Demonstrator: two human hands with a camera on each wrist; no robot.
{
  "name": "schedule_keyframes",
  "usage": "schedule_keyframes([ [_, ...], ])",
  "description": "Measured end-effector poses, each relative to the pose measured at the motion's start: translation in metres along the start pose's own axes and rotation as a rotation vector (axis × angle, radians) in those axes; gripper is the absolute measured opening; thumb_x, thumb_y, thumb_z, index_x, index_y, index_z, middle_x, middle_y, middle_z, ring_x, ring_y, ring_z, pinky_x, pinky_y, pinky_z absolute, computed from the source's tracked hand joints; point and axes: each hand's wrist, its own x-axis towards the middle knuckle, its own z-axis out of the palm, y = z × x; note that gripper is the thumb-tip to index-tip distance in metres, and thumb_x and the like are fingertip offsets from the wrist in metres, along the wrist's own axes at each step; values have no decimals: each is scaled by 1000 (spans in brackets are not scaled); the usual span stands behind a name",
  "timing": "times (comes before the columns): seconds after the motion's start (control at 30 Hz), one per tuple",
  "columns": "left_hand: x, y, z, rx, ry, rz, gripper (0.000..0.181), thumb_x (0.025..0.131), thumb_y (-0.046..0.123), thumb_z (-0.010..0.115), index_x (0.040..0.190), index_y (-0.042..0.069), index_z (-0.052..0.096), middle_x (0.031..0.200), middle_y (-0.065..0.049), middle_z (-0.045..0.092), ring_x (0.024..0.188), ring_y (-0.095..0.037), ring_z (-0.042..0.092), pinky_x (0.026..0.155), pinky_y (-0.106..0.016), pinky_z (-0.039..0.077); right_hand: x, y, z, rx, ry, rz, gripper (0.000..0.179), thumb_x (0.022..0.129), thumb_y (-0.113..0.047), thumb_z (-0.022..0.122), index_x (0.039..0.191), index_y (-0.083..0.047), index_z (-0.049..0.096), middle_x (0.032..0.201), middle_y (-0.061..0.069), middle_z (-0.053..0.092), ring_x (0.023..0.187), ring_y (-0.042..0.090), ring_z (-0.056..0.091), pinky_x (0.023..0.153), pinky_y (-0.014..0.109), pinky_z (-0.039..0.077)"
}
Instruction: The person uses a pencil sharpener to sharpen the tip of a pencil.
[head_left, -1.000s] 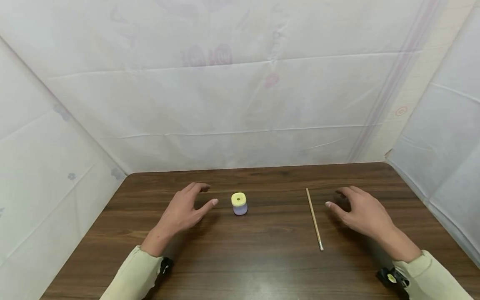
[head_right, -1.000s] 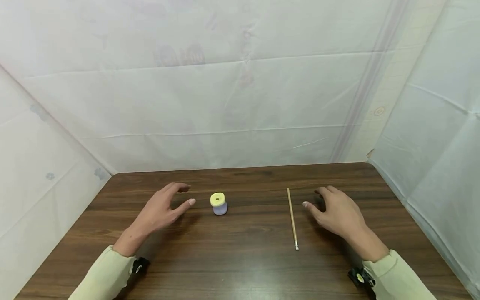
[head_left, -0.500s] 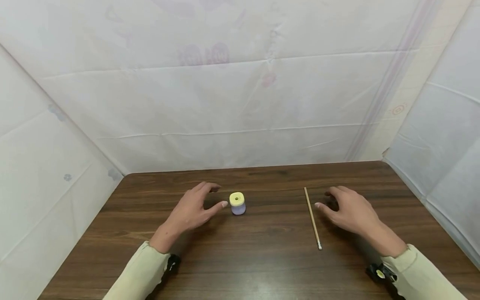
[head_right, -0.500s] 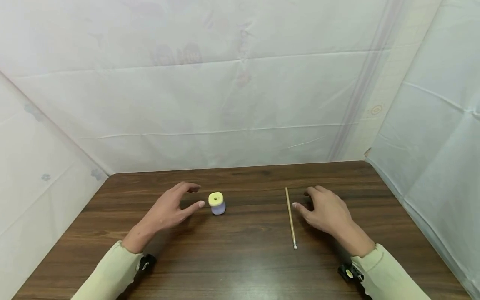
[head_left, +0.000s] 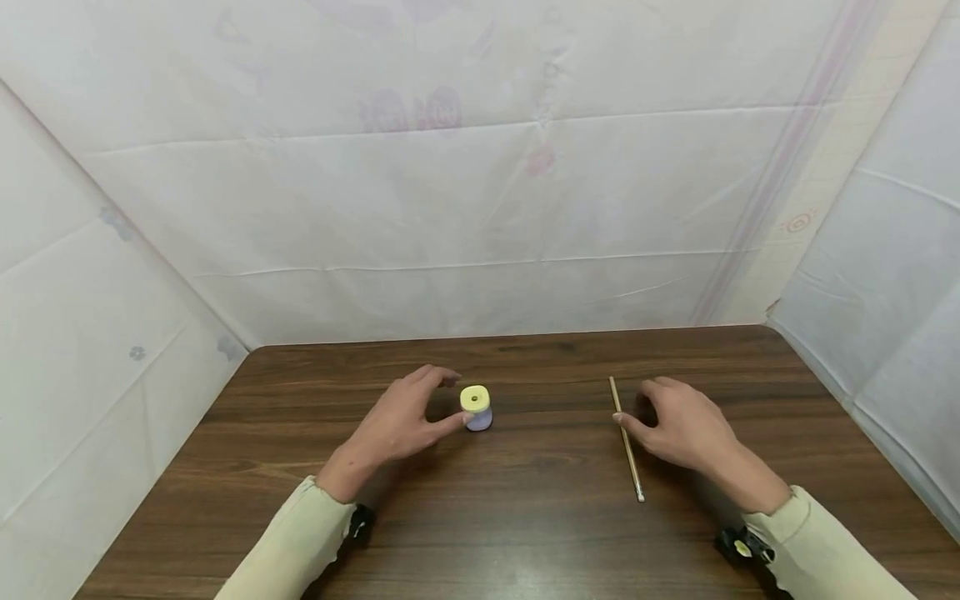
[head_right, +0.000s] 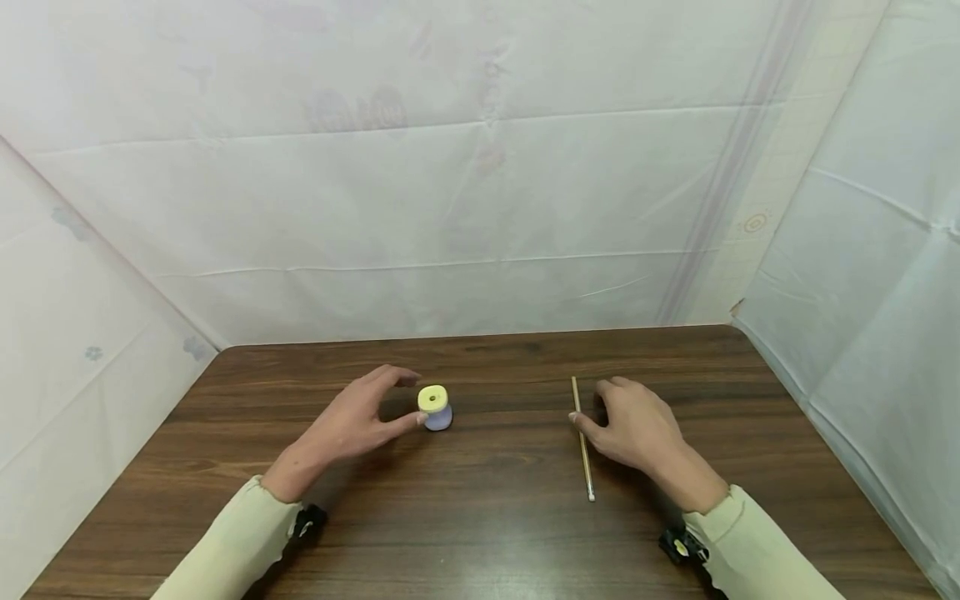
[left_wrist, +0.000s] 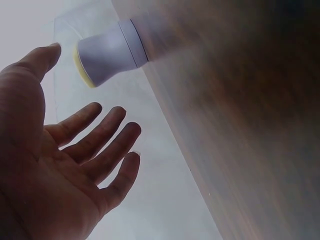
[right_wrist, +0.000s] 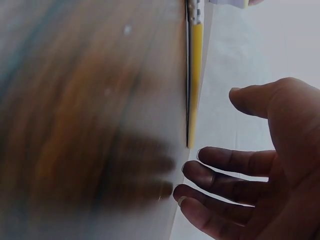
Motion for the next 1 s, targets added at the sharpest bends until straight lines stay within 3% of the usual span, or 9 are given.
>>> schedule_keyframes([
  [0.5, 11, 11, 8, -49, -74, 15, 60, 92, 50, 82, 140, 19, 63, 139, 2, 64, 127, -23, 64, 103, -46, 53, 1, -5, 3, 0, -28, -9, 38, 92, -42, 81, 78, -17, 57, 71, -5, 51, 61, 14, 46, 55, 35, 39],
  [0.77, 14, 15, 13, -22, -107, -16, 55, 93, 41, 83, 138, 15, 64, 134, 1, 66, 123, -18, 64, 102, -44, 53, 2, -9, 6, 24, -142, 42, 41, 93, -39, 79, 72, -17, 52, 62, -3, 46, 55, 13, 41, 51, 32, 32],
  [1.0, 16, 17, 12, -10, -113, -15, 50, 95, 35, 82, 137, 13, 63, 132, -2, 67, 123, -20, 65, 103, -44, 52, 3, -12, 8, 36, -168, 50, 42, 94, -32, 78, 67, -17, 49, 58, -4, 44, 51, 12, 38, 49, 31, 29],
])
